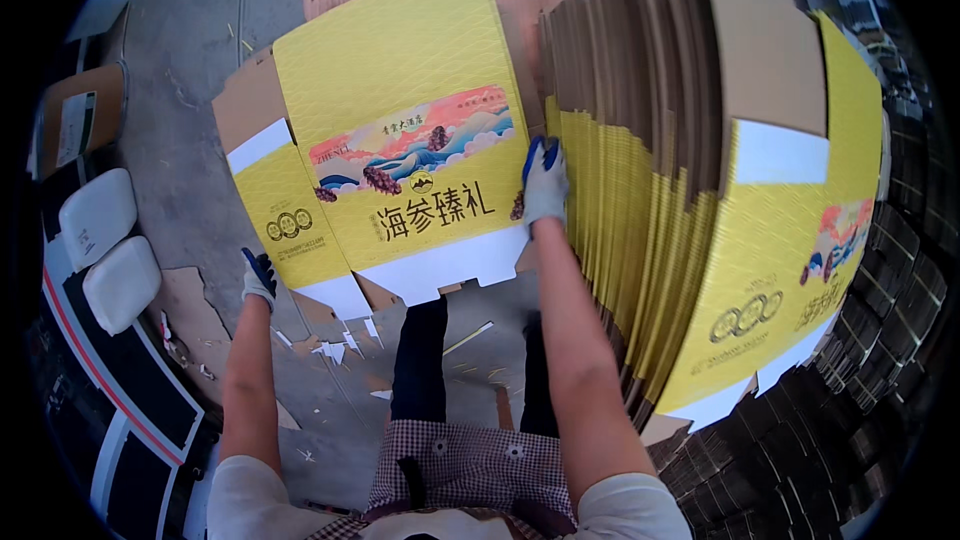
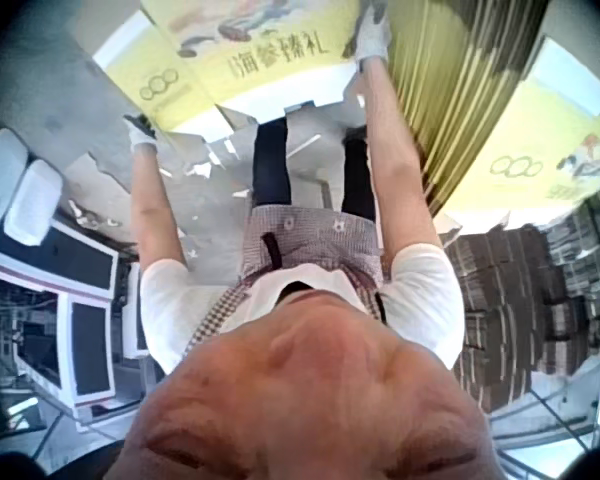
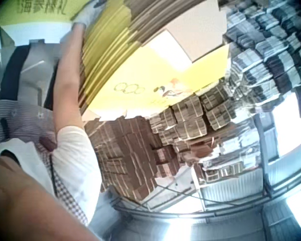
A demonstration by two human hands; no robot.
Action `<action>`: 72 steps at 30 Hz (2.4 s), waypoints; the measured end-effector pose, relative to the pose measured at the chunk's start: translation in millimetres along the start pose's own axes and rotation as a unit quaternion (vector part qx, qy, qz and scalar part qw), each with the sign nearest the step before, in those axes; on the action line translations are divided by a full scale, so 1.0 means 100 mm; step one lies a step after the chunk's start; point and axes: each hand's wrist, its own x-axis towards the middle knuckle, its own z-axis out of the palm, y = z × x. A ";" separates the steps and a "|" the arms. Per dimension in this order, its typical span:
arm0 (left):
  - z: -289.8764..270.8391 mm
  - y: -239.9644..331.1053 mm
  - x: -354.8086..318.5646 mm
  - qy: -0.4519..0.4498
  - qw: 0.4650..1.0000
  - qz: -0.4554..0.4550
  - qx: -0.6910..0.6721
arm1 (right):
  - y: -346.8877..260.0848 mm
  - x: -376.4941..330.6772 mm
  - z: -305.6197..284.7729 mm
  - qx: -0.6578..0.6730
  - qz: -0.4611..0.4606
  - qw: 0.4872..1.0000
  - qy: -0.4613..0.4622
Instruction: The person places dark rectangular objects onto a yellow printed cardboard sheet and then stacks multiple flat cardboard pieces into a neat pile. The person wears gloves and works in a warehouse-like area with stacks of cardboard and pallets visible.
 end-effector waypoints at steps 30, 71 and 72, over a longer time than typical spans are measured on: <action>0.80 0.68 0.04 -0.253 0.942 0.000 -0.219 | -0.19 0.97 0.36 0.437 0.178 0.831 -0.294; 3.33 -0.12 -6.58 -0.459 0.850 0.072 -0.247 | 0.44 0.83 -7.63 0.408 -0.027 0.842 -0.351; 3.38 -0.12 -6.51 -0.463 0.849 0.058 -0.250 | 0.47 0.80 -7.57 0.375 -0.034 0.887 -0.267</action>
